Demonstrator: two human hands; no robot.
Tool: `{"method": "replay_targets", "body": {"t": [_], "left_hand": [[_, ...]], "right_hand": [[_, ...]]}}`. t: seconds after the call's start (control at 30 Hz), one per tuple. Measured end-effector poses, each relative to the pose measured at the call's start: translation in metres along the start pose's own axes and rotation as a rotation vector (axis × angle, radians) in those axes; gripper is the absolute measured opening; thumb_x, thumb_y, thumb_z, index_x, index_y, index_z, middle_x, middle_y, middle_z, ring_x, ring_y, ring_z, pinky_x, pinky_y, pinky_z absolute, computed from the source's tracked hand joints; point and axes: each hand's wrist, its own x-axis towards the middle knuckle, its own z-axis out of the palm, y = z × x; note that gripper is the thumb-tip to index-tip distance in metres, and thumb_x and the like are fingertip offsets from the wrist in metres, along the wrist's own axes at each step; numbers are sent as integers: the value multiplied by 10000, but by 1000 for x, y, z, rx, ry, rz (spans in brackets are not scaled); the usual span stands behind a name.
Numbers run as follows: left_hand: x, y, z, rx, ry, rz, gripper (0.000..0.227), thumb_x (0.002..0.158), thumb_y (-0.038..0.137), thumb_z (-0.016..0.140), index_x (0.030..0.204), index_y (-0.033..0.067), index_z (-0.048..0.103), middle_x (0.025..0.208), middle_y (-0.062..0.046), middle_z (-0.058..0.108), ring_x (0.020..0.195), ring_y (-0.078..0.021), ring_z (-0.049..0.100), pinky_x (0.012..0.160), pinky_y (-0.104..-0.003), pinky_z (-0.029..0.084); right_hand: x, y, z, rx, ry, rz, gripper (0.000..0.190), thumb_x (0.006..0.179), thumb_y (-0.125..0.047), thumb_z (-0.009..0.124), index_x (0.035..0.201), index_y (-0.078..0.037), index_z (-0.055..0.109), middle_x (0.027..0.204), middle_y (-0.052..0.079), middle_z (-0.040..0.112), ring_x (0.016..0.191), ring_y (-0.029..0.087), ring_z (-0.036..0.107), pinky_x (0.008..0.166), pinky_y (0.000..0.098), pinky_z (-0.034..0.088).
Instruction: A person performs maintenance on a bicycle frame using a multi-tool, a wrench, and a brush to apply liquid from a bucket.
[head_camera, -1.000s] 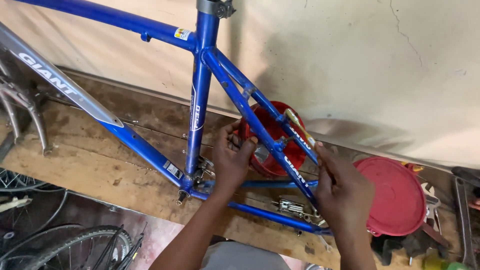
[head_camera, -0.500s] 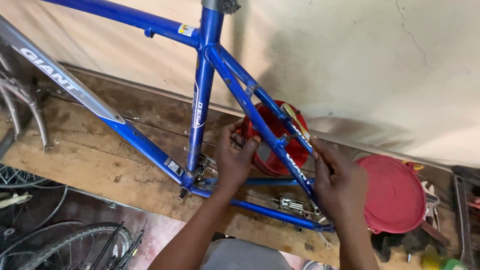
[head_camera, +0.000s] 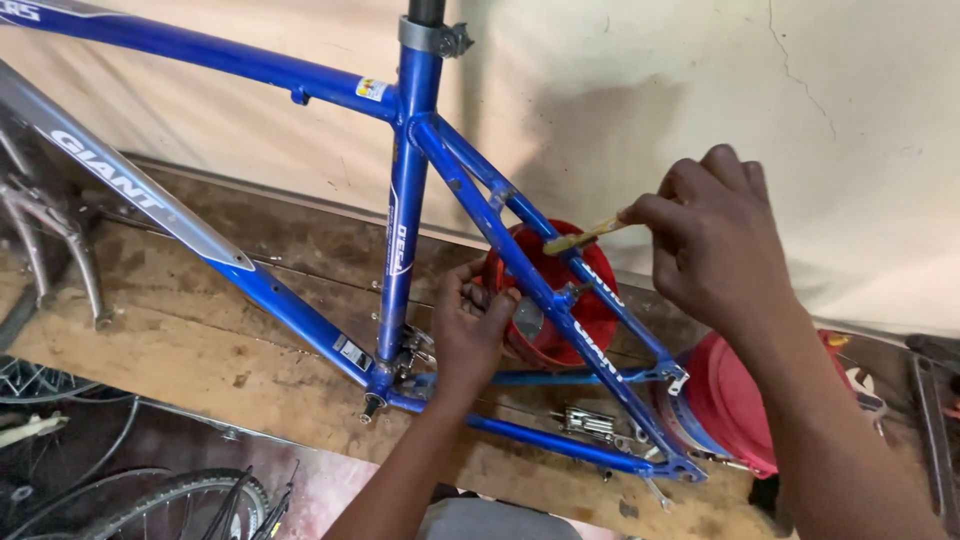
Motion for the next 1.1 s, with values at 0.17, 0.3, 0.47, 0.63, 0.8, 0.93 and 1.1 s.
{"method": "replay_targets", "body": {"t": [0.17, 0.3, 0.47, 0.63, 0.8, 0.93, 1.1], "left_hand": [[2, -6, -2, -12, 16, 26, 492, 736, 250, 745, 1192, 112, 622, 813, 4, 533, 727, -116, 488, 602, -285, 445], [1, -3, -4, -25, 12, -12, 461, 742, 224, 734, 1177, 113, 632, 758, 12, 483, 684, -113, 465, 565, -283, 424], [-1, 2, -2, -18, 17, -95, 491, 727, 279, 725, 1183, 133, 617, 951, -27, 608, 854, -156, 585, 692, -316, 506], [0, 4, -3, -58, 26, -167, 493, 743, 247, 727, 1207, 127, 612, 902, -29, 602, 801, -147, 569, 651, -304, 504], [2, 1, 2, -68, 58, -193, 451, 749, 179, 737, 1181, 105, 628, 807, -8, 545, 724, -125, 515, 612, -288, 468], [-4, 12, 1, 19, 30, -229, 491, 760, 275, 700, 1222, 147, 594, 920, -21, 610, 808, -152, 605, 649, -312, 525], [-5, 12, 2, -67, 49, -239, 434, 776, 209, 718, 1189, 127, 617, 873, -24, 596, 777, -152, 587, 589, -290, 513]], "right_hand": [[11, -4, 3, -154, 3, -99, 301, 746, -66, 677, 984, -226, 766, 827, 28, 578, 889, 282, 480, 728, 411, 366], [10, 2, -2, -120, 58, -91, 325, 763, 0, 658, 970, -225, 770, 812, 27, 552, 877, 287, 476, 735, 412, 329], [-18, -12, 3, -103, 65, -76, 377, 694, 8, 651, 982, -218, 743, 854, 39, 556, 864, 294, 475, 737, 416, 330], [-50, -20, 24, -90, 219, 36, 455, 711, 80, 615, 1006, -244, 737, 906, 56, 581, 869, 311, 472, 761, 425, 318], [-58, -18, 34, -48, 278, 105, 529, 671, 131, 569, 1024, -222, 742, 894, 80, 572, 858, 316, 449, 751, 427, 284], [-57, -10, 38, 77, 369, 186, 515, 666, 169, 520, 954, -196, 743, 857, 56, 575, 868, 309, 416, 738, 424, 226], [-58, 1, 40, 191, 330, 277, 419, 807, 188, 620, 901, -198, 752, 799, 0, 530, 852, 272, 400, 762, 414, 233]]}}
